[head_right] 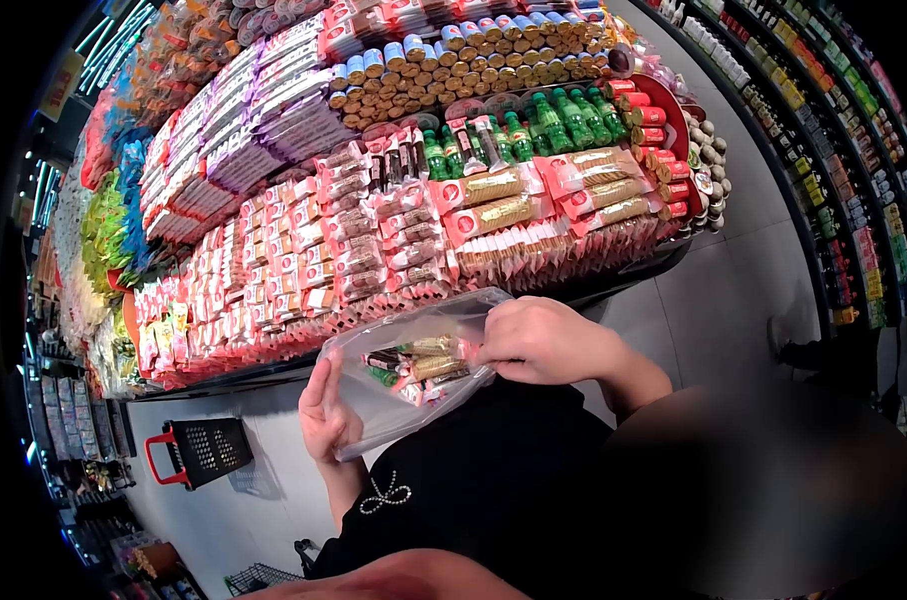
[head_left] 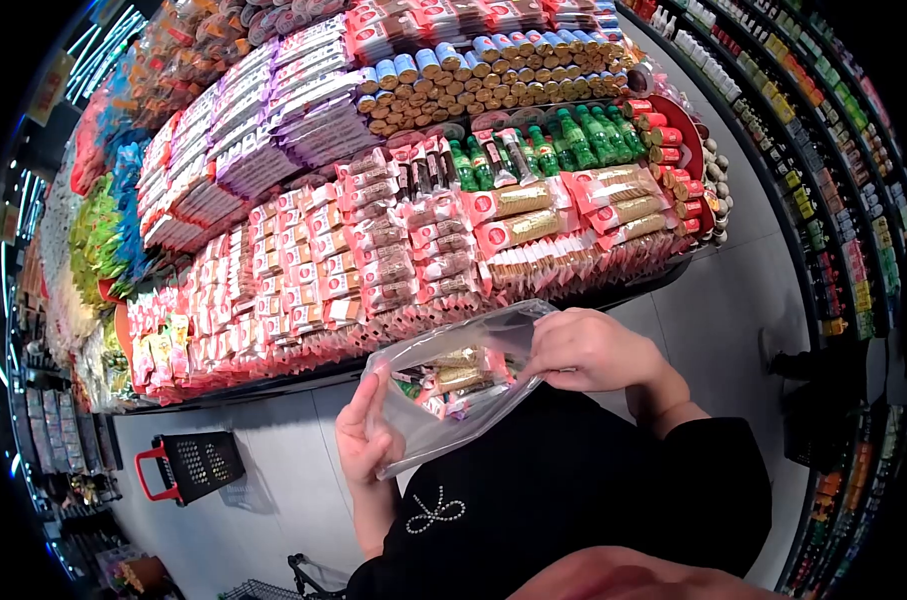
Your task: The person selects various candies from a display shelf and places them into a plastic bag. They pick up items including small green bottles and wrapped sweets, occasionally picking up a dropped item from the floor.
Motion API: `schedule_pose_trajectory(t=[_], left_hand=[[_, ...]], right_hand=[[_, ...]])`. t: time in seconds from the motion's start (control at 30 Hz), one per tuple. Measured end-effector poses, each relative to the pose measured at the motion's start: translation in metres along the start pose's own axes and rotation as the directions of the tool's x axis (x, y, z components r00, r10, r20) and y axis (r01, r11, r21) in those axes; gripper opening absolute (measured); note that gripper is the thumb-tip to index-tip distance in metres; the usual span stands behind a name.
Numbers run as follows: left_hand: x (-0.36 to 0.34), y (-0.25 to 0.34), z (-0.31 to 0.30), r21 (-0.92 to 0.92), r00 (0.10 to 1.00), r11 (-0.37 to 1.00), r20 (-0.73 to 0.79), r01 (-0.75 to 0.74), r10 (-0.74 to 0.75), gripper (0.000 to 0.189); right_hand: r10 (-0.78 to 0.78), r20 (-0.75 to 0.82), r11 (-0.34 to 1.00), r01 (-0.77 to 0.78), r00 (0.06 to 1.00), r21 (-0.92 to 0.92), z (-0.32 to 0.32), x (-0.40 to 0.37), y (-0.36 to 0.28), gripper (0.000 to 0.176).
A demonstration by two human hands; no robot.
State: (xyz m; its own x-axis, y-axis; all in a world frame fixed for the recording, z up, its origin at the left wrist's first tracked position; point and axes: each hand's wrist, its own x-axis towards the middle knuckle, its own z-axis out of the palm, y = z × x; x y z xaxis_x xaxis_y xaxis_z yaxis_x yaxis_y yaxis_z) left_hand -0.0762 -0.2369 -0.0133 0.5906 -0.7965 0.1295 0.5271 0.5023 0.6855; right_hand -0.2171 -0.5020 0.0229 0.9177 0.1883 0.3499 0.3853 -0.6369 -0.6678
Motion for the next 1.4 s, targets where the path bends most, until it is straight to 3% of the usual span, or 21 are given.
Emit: schedule_pose_trajectory(t=[0.07, 0.17, 0.23, 0.3, 0.37, 0.4, 0.43, 0.47, 0.57, 0.63, 0.77, 0.87, 0.93, 1.03, 1.4], left_hand=[[0.003, -0.001, 0.000, -0.031, 0.998, 0.999, -0.063, -0.009, 0.007, 0.068], [0.008, -0.001, -0.001, 0.041, 0.995, 0.998, -0.085, -0.040, 0.043, 0.069], [0.010, 0.004, 0.003, 0.082, 0.994, 0.997, -0.108, 0.003, 0.006, 0.071], [0.012, 0.005, 0.003, 0.102, 0.993, 0.995, -0.118, 0.006, 0.006, 0.071], [0.014, 0.008, 0.005, 0.126, 0.991, 0.992, -0.135, 0.008, 0.009, 0.071], [0.015, 0.010, 0.008, 0.139, 0.989, 0.990, -0.151, 0.024, -0.003, 0.071], [0.015, 0.012, 0.009, 0.152, 0.986, 0.988, -0.167, 0.040, -0.015, 0.070], [0.015, 0.012, 0.007, 0.155, 0.985, 0.987, -0.169, 0.039, -0.012, 0.070], [0.017, 0.013, 0.002, 0.184, 0.992, 0.982, -0.128, 0.034, -0.010, 0.069], [0.018, 0.015, 0.003, 0.167, 0.990, 0.984, -0.138, 0.064, -0.041, 0.067], [0.019, 0.017, 0.003, 0.190, 0.992, 0.979, -0.114, 0.075, -0.054, 0.063], [0.019, 0.019, 0.005, 0.200, 0.989, 0.975, -0.132, 0.098, -0.073, 0.063], [0.019, 0.019, 0.005, 0.191, 0.987, 0.976, -0.141, 0.105, -0.079, 0.063], [0.019, 0.020, 0.004, 0.190, 0.986, 0.975, -0.142, 0.116, -0.089, 0.063], [0.019, 0.023, 0.003, 0.177, 0.986, 0.976, -0.129, 0.129, -0.107, 0.060]], right_hand=[[0.018, 0.072, 1.000, -0.018, 0.997, -0.004, -0.008, 0.007, 0.002, 0.021], [-0.087, -0.119, 0.994, 0.094, 0.989, 0.056, -0.032, 0.034, 0.002, 0.031], [-0.026, -0.286, 0.999, 0.014, 0.958, -0.045, -0.050, 0.056, 0.018, 0.033], [-0.066, -0.479, 0.965, -0.066, 0.875, -0.254, -0.068, 0.086, 0.045, 0.036], [0.029, -0.631, 0.962, -0.193, 0.775, -0.193, -0.084, 0.120, 0.079, 0.039], [-0.064, -0.655, 0.898, -0.242, 0.753, -0.367, -0.093, 0.136, 0.097, 0.041], [-0.053, -0.693, 0.856, -0.324, 0.719, -0.402, -0.099, 0.152, 0.115, 0.044], [-0.102, -0.701, 0.771, -0.389, 0.706, -0.504, -0.103, 0.167, 0.133, 0.047], [-0.086, -0.715, 0.690, -0.477, 0.694, -0.545, -0.104, 0.200, 0.158, 0.051], [0.066, -0.705, 0.585, -0.599, 0.706, -0.546, -0.102, 0.211, 0.162, 0.056], [0.058, -0.671, 0.505, -0.602, 0.739, -0.618, -0.100, 0.216, 0.171, 0.056], [0.035, -0.645, 0.545, -0.556, 0.763, -0.628, -0.098, 0.217, 0.172, 0.054], [0.118, -0.651, 0.544, -0.597, 0.750, -0.590, -0.097, 0.217, 0.169, 0.053], [0.028, -0.658, 0.571, -0.552, 0.753, -0.608, -0.098, 0.218, 0.175, 0.048], [0.156, -0.690, 0.632, -0.608, 0.707, -0.480, -0.102, 0.224, 0.174, 0.037]])
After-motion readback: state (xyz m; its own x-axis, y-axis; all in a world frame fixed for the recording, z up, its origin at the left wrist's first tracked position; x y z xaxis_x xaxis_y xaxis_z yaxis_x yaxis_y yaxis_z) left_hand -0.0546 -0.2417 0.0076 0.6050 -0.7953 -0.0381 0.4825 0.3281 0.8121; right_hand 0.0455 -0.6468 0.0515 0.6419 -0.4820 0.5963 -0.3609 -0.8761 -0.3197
